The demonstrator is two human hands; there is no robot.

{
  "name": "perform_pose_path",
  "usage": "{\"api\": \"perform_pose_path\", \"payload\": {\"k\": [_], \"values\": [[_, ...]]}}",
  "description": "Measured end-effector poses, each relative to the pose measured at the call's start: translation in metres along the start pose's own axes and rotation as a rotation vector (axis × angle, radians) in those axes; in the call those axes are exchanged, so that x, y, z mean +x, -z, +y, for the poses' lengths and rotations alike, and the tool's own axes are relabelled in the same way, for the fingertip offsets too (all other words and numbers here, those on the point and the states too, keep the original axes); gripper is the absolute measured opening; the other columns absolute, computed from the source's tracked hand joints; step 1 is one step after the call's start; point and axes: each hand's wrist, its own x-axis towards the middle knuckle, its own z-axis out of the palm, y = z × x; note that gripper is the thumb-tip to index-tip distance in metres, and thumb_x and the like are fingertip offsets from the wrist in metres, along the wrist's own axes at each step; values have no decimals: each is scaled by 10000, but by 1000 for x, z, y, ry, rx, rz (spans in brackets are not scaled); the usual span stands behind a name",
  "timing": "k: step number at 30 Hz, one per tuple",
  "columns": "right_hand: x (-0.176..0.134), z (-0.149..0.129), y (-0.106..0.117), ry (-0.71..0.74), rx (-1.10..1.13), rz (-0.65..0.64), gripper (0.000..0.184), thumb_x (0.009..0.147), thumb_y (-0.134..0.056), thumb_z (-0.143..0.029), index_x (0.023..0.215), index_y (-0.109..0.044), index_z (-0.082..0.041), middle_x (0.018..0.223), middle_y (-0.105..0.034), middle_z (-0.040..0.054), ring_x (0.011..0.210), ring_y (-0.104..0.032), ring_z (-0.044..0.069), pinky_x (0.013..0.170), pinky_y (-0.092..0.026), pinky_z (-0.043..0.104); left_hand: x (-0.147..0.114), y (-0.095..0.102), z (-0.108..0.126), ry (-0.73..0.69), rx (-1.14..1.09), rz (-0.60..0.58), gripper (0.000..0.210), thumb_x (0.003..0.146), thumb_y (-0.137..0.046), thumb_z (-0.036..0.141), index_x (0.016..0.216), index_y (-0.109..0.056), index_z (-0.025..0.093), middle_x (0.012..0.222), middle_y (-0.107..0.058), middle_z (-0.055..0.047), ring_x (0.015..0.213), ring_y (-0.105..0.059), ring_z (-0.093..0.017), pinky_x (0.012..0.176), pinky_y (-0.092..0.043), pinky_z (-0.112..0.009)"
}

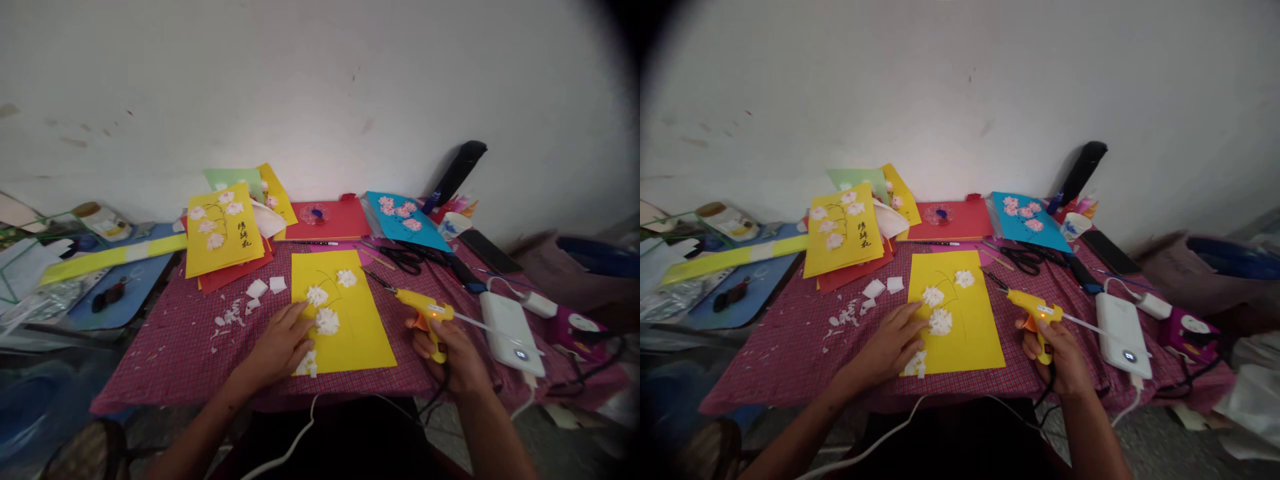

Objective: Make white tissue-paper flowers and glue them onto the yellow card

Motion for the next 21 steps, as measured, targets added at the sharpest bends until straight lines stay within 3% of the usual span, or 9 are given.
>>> {"api": "perform_pose_path", "payload": {"k": [3, 6, 10, 14, 18, 21], "values": [[-1, -2, -3, -22, -49, -2, 224, 862, -703, -401, 909, -691, -183, 530, -472, -19, 431, -391, 115, 367, -321, 240, -1, -3, -3, -6, -19, 42, 359, 982, -503, 312, 1322, -589, 234, 1544, -409, -106, 1438, -349, -290, 1173, -356, -510], [-1, -2, -4, -26, -72, 3, 246, 858, -701, -419, 908, -696, -178, 505, -450, -23, 421, -392, 118, 352, -301, 239, -6, -5, -8, 39, -99, 189, 282, 986, -477, 257, 1217, -631, 211, 1433, -529, -115, 1333, -478, -257, 1127, -419, -474], [-1, 0, -2, -3, -70, 33, 205, 872, -691, -374, 962, -696, -189, 614, -574, 21, 441, -386, 97, 386, -355, 240, -11, -7, -15, 101, -268, 364, 174, 965, -464, 196, 943, -637, 201, 1096, -680, -93, 1057, -628, -213, 959, -523, -399], [0, 1, -2, 15, -63, 56, 158, 899, -656, -335, 989, -684, -208, 781, -645, 51, 459, -364, 75, 400, -377, 227, -13, -8, -18, 106, -301, 478, 213, 897, -444, 112, 1002, -602, 208, 1000, -683, -72, 951, -631, -211, 846, -525, -382], [0, 0, -3, 8, -86, 79, 184, 910, -638, -361, 1019, -666, -216, 784, -635, 50, 463, -370, 75, 392, -376, 219, -16, -6, -20, 31, -318, 488, 203, 848, -414, 71, 766, -530, 216, 709, -572, -23, 708, -540, -184, 661, -457, -337], [1, 1, -4, 27, -119, 87, 185, 909, -641, -367, 1025, -664, -224, 902, -666, 68, 463, -361, 60, 403, -394, 210, -17, -6, -20, 33, -319, 479, 209, 867, -403, 68, 806, -544, 209, 750, -589, -32, 739, -549, -184, 675, -469, -336]]}}
